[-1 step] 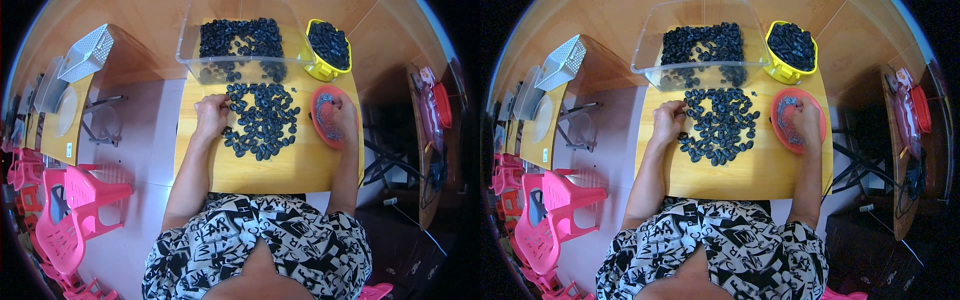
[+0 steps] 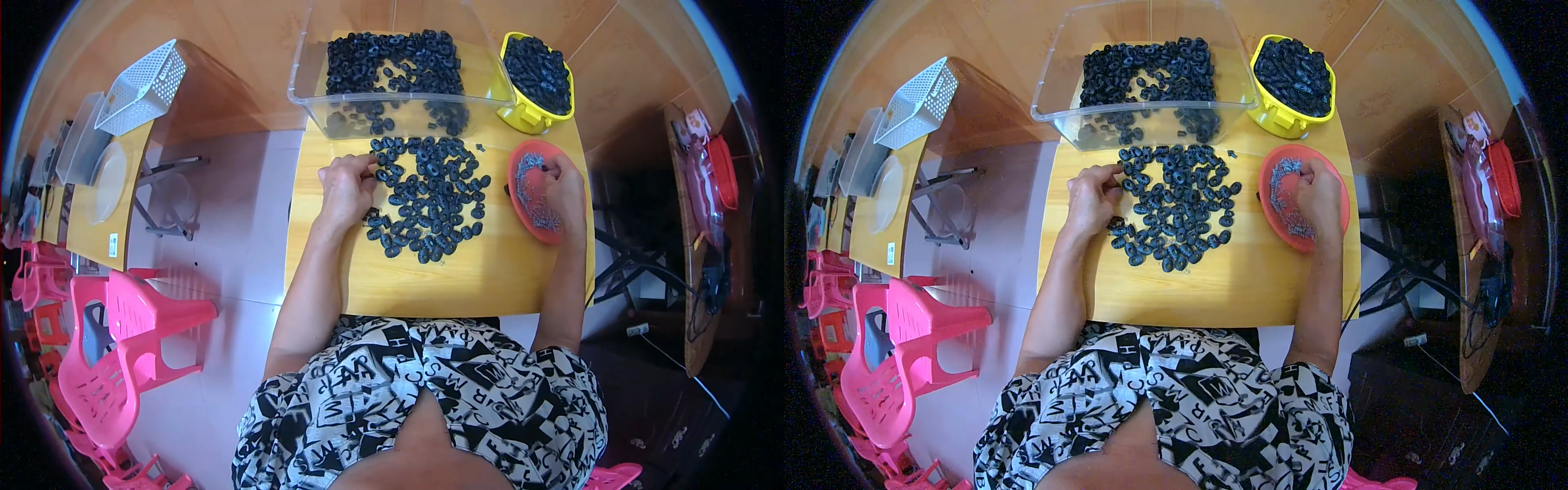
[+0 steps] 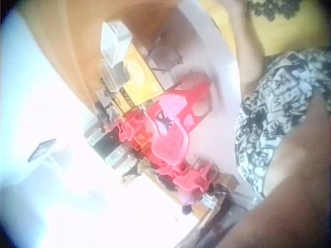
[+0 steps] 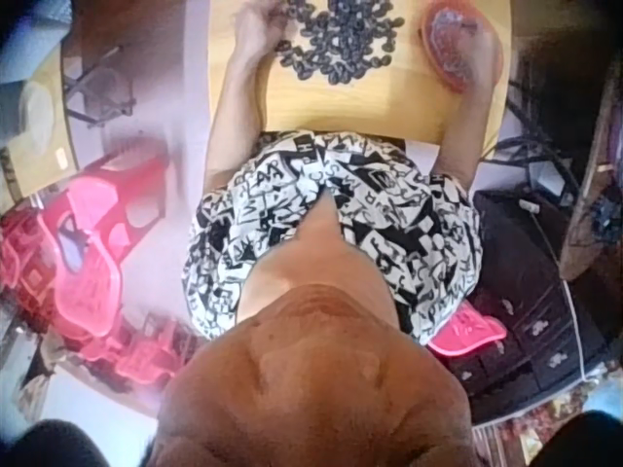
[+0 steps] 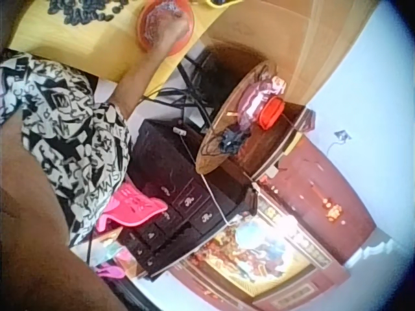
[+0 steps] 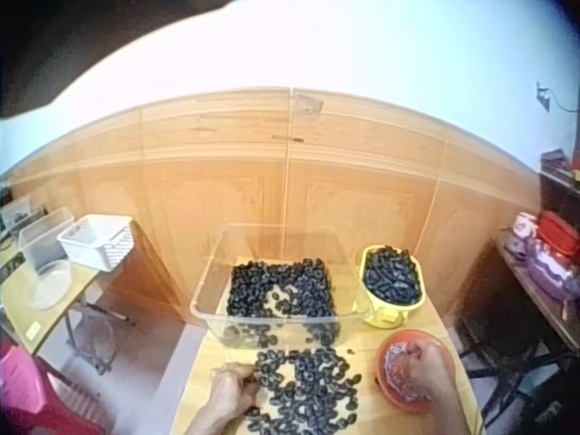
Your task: The person assembles small components by picking pins from a plate and inserting them into black plastic pieces by hand.
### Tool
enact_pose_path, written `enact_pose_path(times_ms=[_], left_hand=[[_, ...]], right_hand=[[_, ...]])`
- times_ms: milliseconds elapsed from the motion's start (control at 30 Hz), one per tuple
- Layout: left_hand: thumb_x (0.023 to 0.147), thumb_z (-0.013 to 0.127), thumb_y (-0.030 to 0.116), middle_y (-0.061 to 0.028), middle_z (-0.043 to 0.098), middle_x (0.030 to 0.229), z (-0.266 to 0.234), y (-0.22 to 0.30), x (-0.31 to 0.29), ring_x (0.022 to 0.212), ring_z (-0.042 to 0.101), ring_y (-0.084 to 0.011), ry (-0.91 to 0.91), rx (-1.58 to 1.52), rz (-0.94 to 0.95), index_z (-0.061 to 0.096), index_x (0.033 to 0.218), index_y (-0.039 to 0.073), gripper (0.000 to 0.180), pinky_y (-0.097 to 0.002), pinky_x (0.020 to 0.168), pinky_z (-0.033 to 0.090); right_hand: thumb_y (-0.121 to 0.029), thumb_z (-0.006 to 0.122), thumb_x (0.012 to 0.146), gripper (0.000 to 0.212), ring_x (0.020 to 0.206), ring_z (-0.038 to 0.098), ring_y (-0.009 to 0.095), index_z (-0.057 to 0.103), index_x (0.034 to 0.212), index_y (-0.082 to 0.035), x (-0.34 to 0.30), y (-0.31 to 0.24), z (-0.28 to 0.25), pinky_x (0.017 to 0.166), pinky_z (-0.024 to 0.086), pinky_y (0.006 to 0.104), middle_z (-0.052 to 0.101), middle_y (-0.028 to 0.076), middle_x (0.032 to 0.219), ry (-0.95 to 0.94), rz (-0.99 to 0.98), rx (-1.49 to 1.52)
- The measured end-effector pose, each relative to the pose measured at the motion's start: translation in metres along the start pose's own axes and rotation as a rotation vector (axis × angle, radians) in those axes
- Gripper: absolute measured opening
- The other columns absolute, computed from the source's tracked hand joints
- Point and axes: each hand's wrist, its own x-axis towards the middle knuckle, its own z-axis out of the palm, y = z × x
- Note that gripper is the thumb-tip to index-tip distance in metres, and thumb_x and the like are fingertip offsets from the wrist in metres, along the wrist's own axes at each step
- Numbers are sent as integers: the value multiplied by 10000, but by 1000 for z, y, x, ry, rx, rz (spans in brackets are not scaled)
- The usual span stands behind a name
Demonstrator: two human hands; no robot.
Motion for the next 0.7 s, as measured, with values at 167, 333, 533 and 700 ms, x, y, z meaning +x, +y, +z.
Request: enact_pose_path(times_ms=[167, 333, 533, 700], left_hand=[[668, 672, 49, -72, 599, 800, 1, 11, -2, 848, 538, -256, -5, 65, 106, 685, 907, 96, 244, -373, 783, 339], [685, 663, 39, -77, 599, 797, 5, 7, -3, 846, 536, -265, 12, 50, 130, 676, 869, 79, 189, -378, 793, 332], [812, 616, 29, -55, 617, 833, 8, 1, -1, 794, 561, -157, -63, -383, 5, 637, 925, 13, 117, -289, 715, 425], [857, 588, 45, -34, 622, 854, -2, 10, -2, 727, 541, -97, -125, -910, -153, 622, 970, -11, 131, -226, 648, 443]], right_hand=[[-4, 596, 768, 79, 666, 604, 181, 615, 843, 11, -4, 1, -4, 621, 473, 299, 626, 117, 725, -69, 24, 92], [-2, 594, 788, 104, 664, 586, 107, 622, 886, 21, -20, -46, 7, 594, 465, 249, 626, 43, 742, -202, 16, 495], [-1, 579, 809, 158, 649, 578, 89, 600, 966, 12, -35, -115, 51, 593, 478, 217, 625, 41, 778, -450, -28, 841], [43, 585, 815, 141, 690, 577, 75, 572, 950, 6, -41, -159, 82, 608, 473, 194, 603, 25, 812, -495, -132, 979]])
